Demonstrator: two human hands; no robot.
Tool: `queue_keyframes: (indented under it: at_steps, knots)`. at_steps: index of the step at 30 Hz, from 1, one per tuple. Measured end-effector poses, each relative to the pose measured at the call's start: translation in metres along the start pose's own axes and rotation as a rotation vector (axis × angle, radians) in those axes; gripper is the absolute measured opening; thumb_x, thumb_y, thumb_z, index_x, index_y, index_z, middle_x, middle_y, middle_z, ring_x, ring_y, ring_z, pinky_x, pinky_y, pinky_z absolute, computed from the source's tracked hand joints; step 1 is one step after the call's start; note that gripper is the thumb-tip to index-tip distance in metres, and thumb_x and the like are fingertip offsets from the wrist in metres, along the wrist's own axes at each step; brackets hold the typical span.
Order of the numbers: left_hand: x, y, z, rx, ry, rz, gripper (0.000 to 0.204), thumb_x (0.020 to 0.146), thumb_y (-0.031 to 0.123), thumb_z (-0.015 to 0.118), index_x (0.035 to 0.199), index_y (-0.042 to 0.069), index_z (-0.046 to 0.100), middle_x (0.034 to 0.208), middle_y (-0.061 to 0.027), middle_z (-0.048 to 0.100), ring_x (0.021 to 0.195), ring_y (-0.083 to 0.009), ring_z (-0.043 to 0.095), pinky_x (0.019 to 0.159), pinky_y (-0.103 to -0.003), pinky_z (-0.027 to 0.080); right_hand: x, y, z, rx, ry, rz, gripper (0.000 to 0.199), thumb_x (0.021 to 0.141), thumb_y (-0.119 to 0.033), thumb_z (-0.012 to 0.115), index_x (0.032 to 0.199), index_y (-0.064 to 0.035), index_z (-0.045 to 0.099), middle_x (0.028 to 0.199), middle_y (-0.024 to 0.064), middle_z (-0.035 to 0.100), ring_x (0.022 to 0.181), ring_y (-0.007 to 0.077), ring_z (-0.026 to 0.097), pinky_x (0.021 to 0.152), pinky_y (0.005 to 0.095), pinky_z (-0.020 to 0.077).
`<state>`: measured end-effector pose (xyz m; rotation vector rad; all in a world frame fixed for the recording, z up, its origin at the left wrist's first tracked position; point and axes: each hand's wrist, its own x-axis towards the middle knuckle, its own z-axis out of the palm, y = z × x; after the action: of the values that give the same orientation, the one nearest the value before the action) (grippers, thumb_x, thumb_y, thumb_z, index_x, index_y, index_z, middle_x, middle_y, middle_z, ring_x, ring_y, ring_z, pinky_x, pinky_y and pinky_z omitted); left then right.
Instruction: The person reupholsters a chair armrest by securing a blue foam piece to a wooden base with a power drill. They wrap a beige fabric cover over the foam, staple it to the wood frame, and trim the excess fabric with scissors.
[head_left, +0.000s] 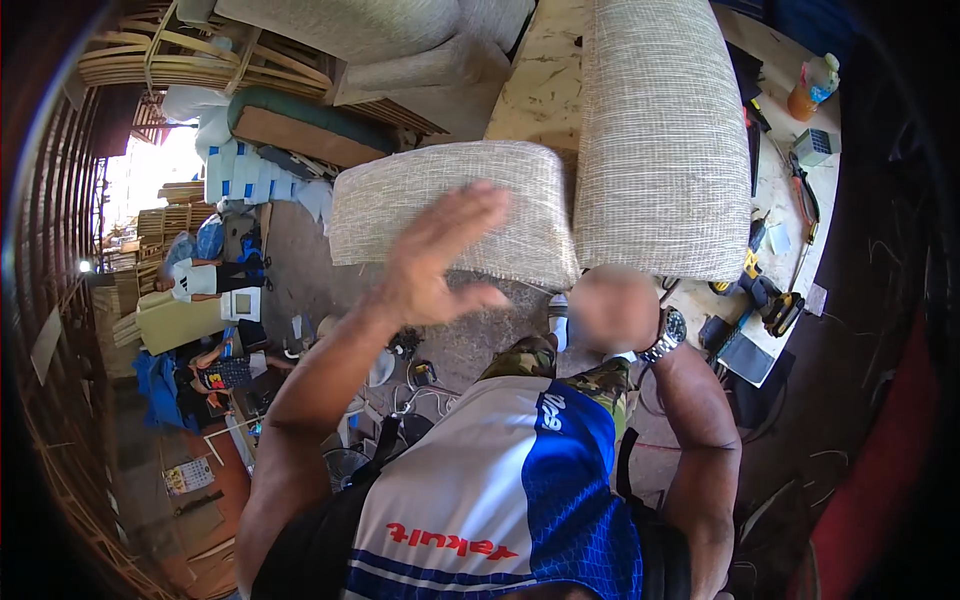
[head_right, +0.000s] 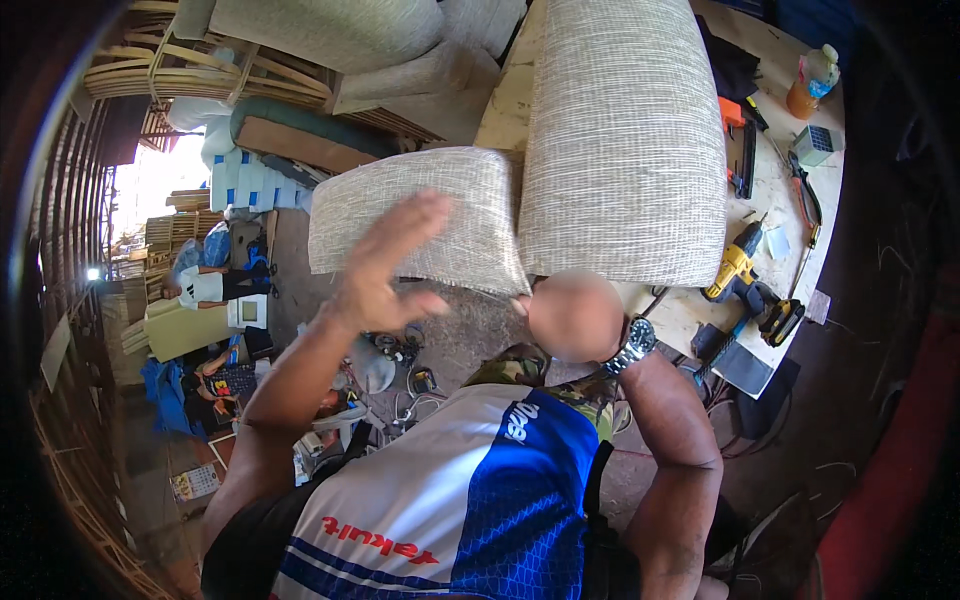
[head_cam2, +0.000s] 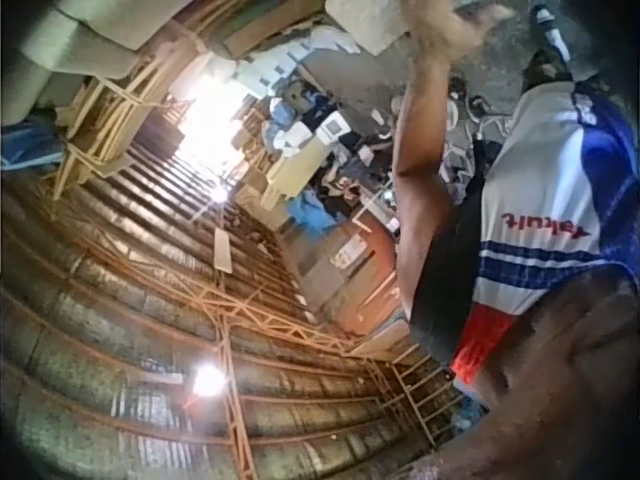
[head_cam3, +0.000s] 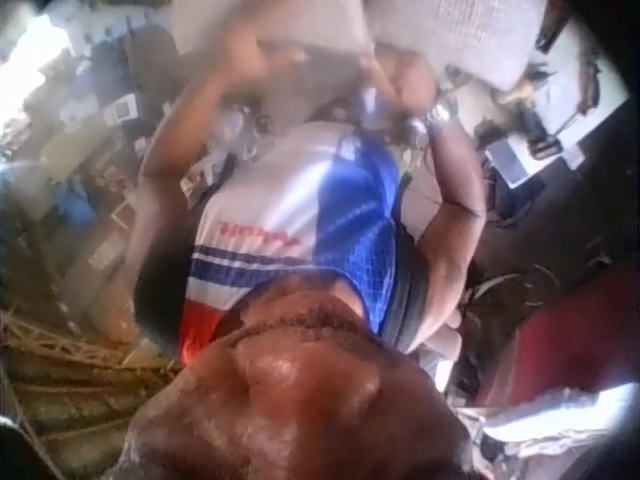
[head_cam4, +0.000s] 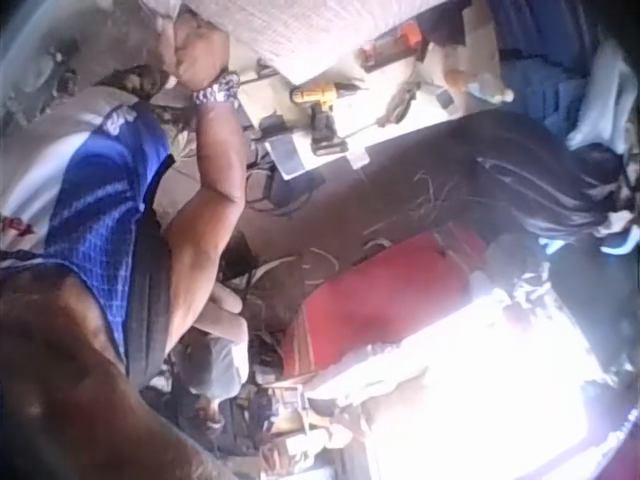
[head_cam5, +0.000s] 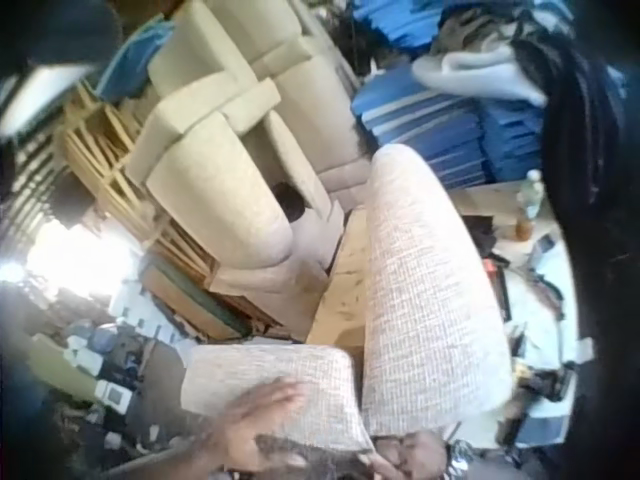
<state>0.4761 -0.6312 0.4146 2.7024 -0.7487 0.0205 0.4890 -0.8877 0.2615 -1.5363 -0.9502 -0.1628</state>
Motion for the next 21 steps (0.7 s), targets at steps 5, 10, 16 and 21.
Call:
queue_keyframes:
  at_steps: [5,10,16,21]
  knots:
    - [-0.014,-0.079,-0.056,0.308,0.044,-0.161,0.057,0.100,0.040,0.059,0.141,0.001,0.054,0.148,-0.0193,0.052,0.142,-0.0382,0.044,0.118,-0.045,0.034,-0.011,-0.002,0.001,-0.108,0.053,0.140,0.027,0.093,-0.013,0.065,0.069,-0.0044,0.054,0.066,0.0141,0.056,0.060,0.0350,0.057,0.058,0.0443,0.0451]
    - [-0.051,-0.167,-0.061,0.064,0.014,-0.400,0.050,0.099,0.029,0.057,0.139,-0.001,0.054,0.145,-0.0226,0.053,0.138,-0.0394,0.047,0.115,-0.042,0.036,-0.003,-0.015,0.018,-0.224,0.151,0.265,0.037,0.098,-0.027,0.064,0.069,-0.0056,0.055,0.060,0.0137,0.053,0.056,0.0375,0.055,0.055,0.0457,0.0440]
    - [-0.033,-0.172,-0.070,0.057,-0.065,-0.121,0.054,0.100,0.036,0.055,0.139,-0.001,0.054,0.148,-0.0220,0.051,0.141,-0.0396,0.044,0.116,-0.046,0.035,-0.029,-0.019,0.064,-0.113,0.634,0.556,0.046,0.102,-0.033,0.056,0.067,-0.0026,0.058,0.058,0.0092,0.054,0.052,0.0236,0.052,0.053,0.0379,0.0381]
    - [0.007,-0.153,-0.075,0.159,-0.238,0.556,0.073,0.098,0.059,0.053,0.143,0.001,0.053,0.153,-0.0193,0.047,0.147,-0.0375,0.038,0.120,-0.049,0.029,-0.024,-0.028,0.071,-0.162,0.722,0.720,0.051,0.102,-0.042,0.058,0.071,-0.0015,0.060,0.059,0.0059,0.055,0.056,0.0171,0.052,0.054,0.0346,0.0389]
